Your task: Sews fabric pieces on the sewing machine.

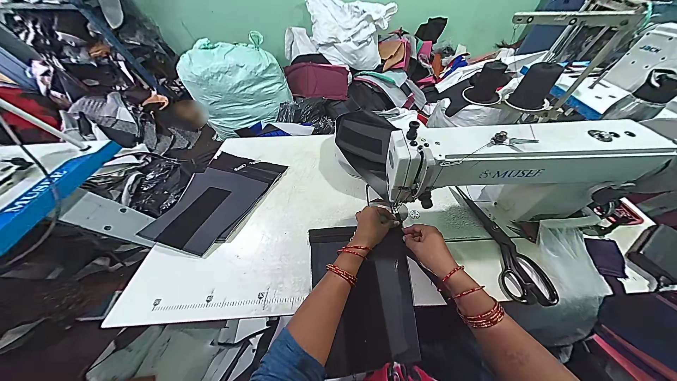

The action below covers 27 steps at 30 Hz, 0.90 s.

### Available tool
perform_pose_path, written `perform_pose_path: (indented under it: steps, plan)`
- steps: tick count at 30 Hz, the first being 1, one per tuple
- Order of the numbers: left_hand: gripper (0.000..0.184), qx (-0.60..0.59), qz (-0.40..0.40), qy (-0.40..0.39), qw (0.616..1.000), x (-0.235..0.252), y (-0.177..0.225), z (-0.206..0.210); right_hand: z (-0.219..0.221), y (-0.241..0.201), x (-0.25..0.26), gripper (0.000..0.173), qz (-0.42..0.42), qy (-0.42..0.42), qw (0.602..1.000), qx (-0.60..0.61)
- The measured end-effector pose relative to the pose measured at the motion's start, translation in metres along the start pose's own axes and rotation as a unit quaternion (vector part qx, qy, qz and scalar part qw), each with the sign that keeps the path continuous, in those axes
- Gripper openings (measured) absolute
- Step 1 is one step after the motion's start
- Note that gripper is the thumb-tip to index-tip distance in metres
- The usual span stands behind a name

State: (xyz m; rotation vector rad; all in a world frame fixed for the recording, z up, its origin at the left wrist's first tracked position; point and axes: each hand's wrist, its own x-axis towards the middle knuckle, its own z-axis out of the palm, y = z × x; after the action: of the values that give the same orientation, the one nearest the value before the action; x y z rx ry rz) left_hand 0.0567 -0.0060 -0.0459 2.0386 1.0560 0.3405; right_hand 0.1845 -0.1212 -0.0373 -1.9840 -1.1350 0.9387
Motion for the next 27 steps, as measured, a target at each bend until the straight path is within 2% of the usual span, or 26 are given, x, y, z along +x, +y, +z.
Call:
perform_pose_path:
  steps: [7, 10, 14, 19, 23, 27]
  plan:
    - [0.028, 0.019, 0.076, -0.088, 0.993, 0.002, -0.013, -0.012, 0.005, -0.01, -0.011, 0.034, -0.029, -0.031, 0.991, -0.127]
    - [0.029, 0.037, 0.115, -0.056, 0.991, -0.003, -0.015, -0.006, 0.013, -0.013, -0.018, 0.038, -0.045, -0.026, 0.981, -0.187]
    - [0.035, 0.075, 0.154, -0.033, 0.985, -0.007, -0.017, -0.001, 0.015, -0.009, -0.018, 0.039, -0.061, -0.022, 0.976, -0.206]
    - [0.057, 0.146, 0.206, -0.035, 0.967, -0.01, -0.021, 0.003, 0.015, -0.008, -0.018, 0.037, -0.066, -0.02, 0.978, -0.195]
    - [0.052, 0.157, 0.26, 0.0, 0.953, -0.011, -0.025, 0.005, 0.012, -0.009, -0.017, 0.038, -0.058, -0.036, 0.98, -0.188]
    - [0.044, 0.145, 0.264, 0.001, 0.954, -0.011, -0.025, 0.003, 0.013, -0.008, -0.017, 0.038, -0.062, -0.033, 0.98, -0.185]
